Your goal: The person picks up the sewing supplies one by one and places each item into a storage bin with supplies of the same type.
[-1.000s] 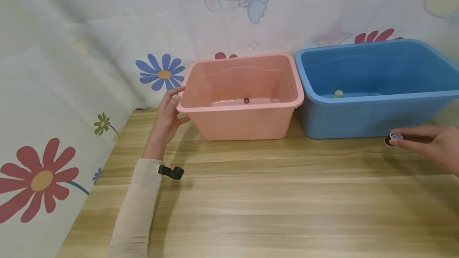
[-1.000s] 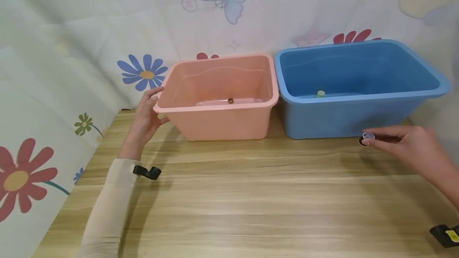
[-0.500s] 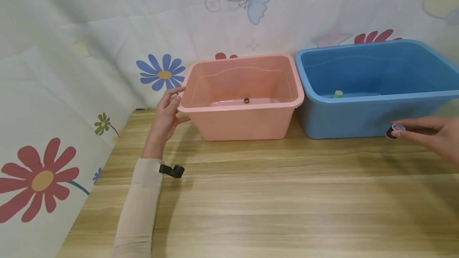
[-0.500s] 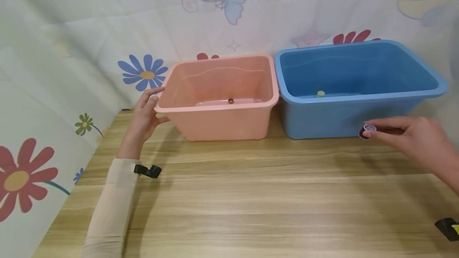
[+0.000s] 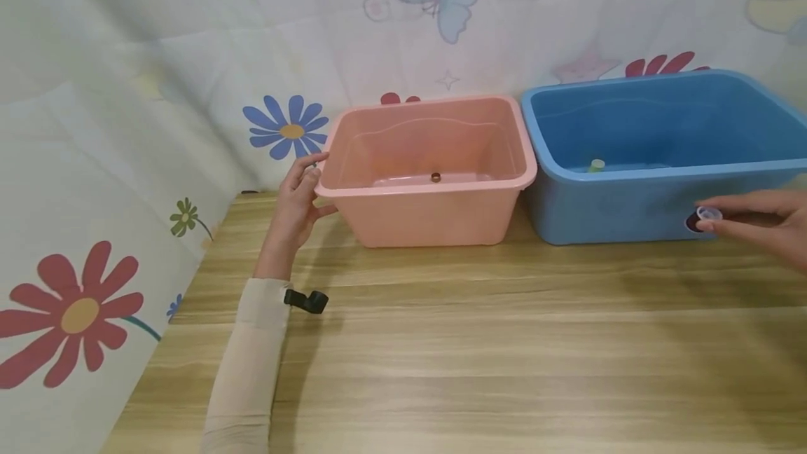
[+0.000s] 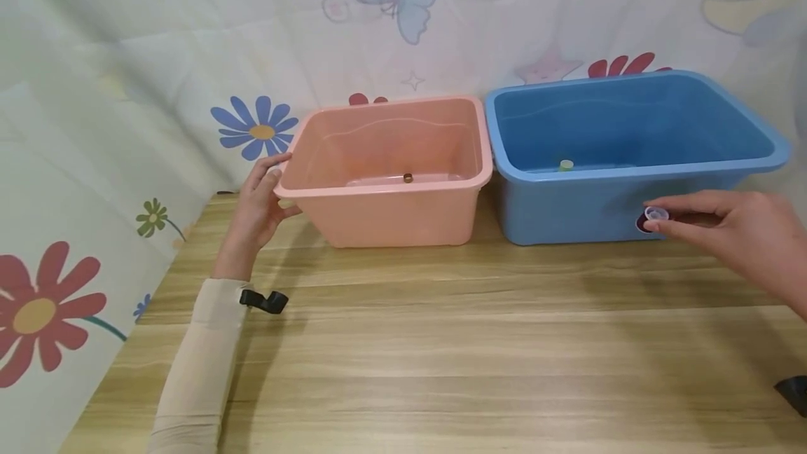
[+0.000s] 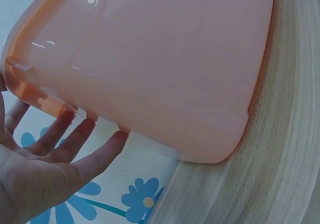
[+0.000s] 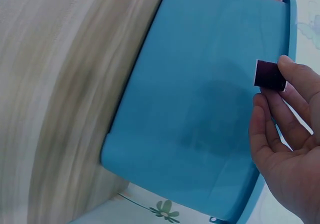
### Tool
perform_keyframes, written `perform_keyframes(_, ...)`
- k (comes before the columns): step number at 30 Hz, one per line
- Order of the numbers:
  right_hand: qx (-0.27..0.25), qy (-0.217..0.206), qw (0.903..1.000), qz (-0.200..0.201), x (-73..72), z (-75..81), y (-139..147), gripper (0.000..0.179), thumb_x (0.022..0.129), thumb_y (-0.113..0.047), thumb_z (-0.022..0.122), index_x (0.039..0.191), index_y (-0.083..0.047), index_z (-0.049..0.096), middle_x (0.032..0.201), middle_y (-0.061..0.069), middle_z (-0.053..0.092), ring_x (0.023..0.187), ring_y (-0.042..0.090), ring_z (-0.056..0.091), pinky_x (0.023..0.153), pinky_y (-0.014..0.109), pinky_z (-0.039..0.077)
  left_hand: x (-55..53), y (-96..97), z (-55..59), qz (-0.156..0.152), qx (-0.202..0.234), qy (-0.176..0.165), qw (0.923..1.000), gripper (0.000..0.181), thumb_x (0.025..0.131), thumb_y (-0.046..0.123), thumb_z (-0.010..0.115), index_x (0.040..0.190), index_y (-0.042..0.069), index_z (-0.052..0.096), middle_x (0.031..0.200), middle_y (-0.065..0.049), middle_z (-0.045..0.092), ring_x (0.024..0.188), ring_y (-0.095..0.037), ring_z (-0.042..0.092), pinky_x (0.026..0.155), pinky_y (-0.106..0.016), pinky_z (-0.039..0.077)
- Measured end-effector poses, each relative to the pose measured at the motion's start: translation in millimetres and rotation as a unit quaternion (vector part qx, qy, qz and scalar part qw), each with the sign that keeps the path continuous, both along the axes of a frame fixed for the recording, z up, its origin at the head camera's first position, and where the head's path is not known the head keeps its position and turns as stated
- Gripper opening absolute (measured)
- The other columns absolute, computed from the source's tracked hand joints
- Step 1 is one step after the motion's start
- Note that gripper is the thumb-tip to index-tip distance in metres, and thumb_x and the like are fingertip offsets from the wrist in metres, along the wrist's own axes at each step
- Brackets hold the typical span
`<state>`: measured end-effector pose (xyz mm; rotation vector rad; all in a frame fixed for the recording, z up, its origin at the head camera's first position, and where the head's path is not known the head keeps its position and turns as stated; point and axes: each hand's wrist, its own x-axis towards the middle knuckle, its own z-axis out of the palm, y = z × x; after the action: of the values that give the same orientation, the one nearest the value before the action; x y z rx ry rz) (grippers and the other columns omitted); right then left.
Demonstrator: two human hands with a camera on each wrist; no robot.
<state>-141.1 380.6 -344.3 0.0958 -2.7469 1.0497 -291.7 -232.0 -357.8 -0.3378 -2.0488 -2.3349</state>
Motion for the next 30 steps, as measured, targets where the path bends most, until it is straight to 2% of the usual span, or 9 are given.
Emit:
perform_keyframes(3, 0.005, 0.015, 0.9999, 0.003, -1.0, 5.9, -0.4, 0.034, 0.095, -0.004, 0.070, 0.121, 0.017, 0.063, 0.090, -0.022, 0.066, 0.072, -0.023, 0.054, 0.059, 0.002, 0.044, -0.8, 1.4, -0.5, 0.002, 0.000, -0.001, 1.0000, 0.037, 0.104, 0.030, 0.059, 0.139, 0.020, 0.056, 0.130, -0.009, 0.055, 0.110, -0.027, 0.062, 0.079, -0.044, 0.060)
perform_keyframes(5, 0.009, 0.032, 0.9994, 0.000, -2.4, 9.3, 1.2, 0.034, 0.095, -0.005, 0.071, 0.121, 0.017, 0.064, 0.088, -0.040, 0.052, 0.073, -0.026, 0.053, 0.060, 0.001, 0.043, -0.9, 2.0, -0.9, 0.007, -0.001, -0.002, 1.0000, 0.036, 0.104, 0.029, 0.058, 0.138, 0.020, 0.056, 0.128, -0.009, 0.055, 0.111, -0.027, 0.061, 0.079, -0.044, 0.060)
perform_keyframes(12, 0.037, 0.078, 0.9963, -0.005, -8.7, 18.2, 9.9, 0.032, 0.095, -0.005, 0.070, 0.121, 0.012, 0.067, 0.088, -0.046, 0.048, 0.078, -0.028, 0.047, 0.063, -0.001, 0.039, 1.2, 1.8, -2.5, 0.013, -0.004, 0.000, 0.9999, 0.034, 0.105, 0.028, 0.056, 0.138, 0.022, 0.056, 0.125, -0.007, 0.056, 0.116, -0.030, 0.060, 0.079, -0.044, 0.060)
perform_keyframes(18, 0.057, 0.068, 0.9960, -0.013, -11.8, 21.8, 12.4, 0.032, 0.096, -0.007, 0.070, 0.123, 0.010, 0.067, 0.085, -0.047, 0.046, 0.075, -0.029, 0.046, 0.060, 0.000, 0.039, 2.2, 2.2, -3.1, 0.018, -0.008, 0.004, 0.9998, 0.034, 0.105, 0.028, 0.055, 0.138, 0.022, 0.056, 0.135, -0.008, 0.053, 0.116, -0.031, 0.060, 0.078, -0.043, 0.060)
perform_keyframes(20, 0.070, 0.063, 0.9955, -0.014, -12.3, 23.0, 11.8, 0.032, 0.096, -0.008, 0.069, 0.122, 0.010, 0.067, 0.085, -0.030, 0.064, 0.074, -0.030, 0.044, 0.059, 0.000, 0.038, 2.4, 2.5, -3.1, 0.018, -0.006, 0.003, 0.9998, 0.034, 0.105, 0.027, 0.053, 0.138, 0.023, 0.057, 0.137, -0.008, 0.051, 0.116, -0.030, 0.060, 0.078, -0.043, 0.060)
perform_keyframes(22, 0.077, 0.061, 0.9951, -0.014, -13.0, 24.2, 11.7, 0.031, 0.096, -0.007, 0.069, 0.122, 0.011, 0.067, 0.092, 0.000, 0.076, 0.073, -0.031, 0.043, 0.059, -0.001, 0.038, 2.6, 2.9, -3.0, 0.018, -0.005, 0.002, 0.9998, 0.033, 0.105, 0.025, 0.052, 0.138, 0.023, 0.057, 0.137, -0.008, 0.051, 0.116, -0.031, 0.060, 0.078, -0.043, 0.060)
perform_keyframes(25, 0.092, 0.034, 0.9949, -0.021, -13.6, 27.0, 12.4, 0.037, 0.101, -0.017, 0.064, 0.127, 0.009, 0.065, 0.113, 0.040, 0.063, 0.075, -0.024, 0.049, 0.059, -0.002, 0.035, 2.6, 3.8, -2.9, 0.019, -0.006, 0.002, 0.9998, 0.033, 0.106, 0.025, 0.051, 0.138, 0.023, 0.057, 0.137, -0.009, 0.051, 0.116, -0.032, 0.060, 0.078, -0.043, 0.060)
perform_keyframes(26, 0.098, 0.026, 0.9946, -0.023, -13.6, 28.4, 12.6, 0.039, 0.102, -0.020, 0.062, 0.129, 0.008, 0.064, 0.117, 0.040, 0.062, 0.079, -0.014, 0.055, 0.059, -0.002, 0.034, 2.6, 4.1, -2.8, 0.019, -0.006, 0.002, 0.9998, 0.033, 0.106, 0.025, 0.051, 0.138, 0.023, 0.057, 0.137, -0.009, 0.051, 0.117, -0.033, 0.060, 0.078, -0.044, 0.060)
perform_keyframes(30, 0.114, 0.025, 0.9931, -0.011, -12.7, 33.6, 13.4, 0.041, 0.104, -0.023, 0.058, 0.133, 0.006, 0.062, 0.122, 0.038, 0.060, 0.088, -0.013, 0.053, 0.062, -0.003, 0.032, 2.8, 5.3, -3.1, 0.018, -0.006, 0.004, 0.9998, 0.032, 0.107, 0.025, 0.050, 0.138, 0.023, 0.056, 0.138, -0.009, 0.051, 0.118, -0.033, 0.059, 0.079, -0.044, 0.060)
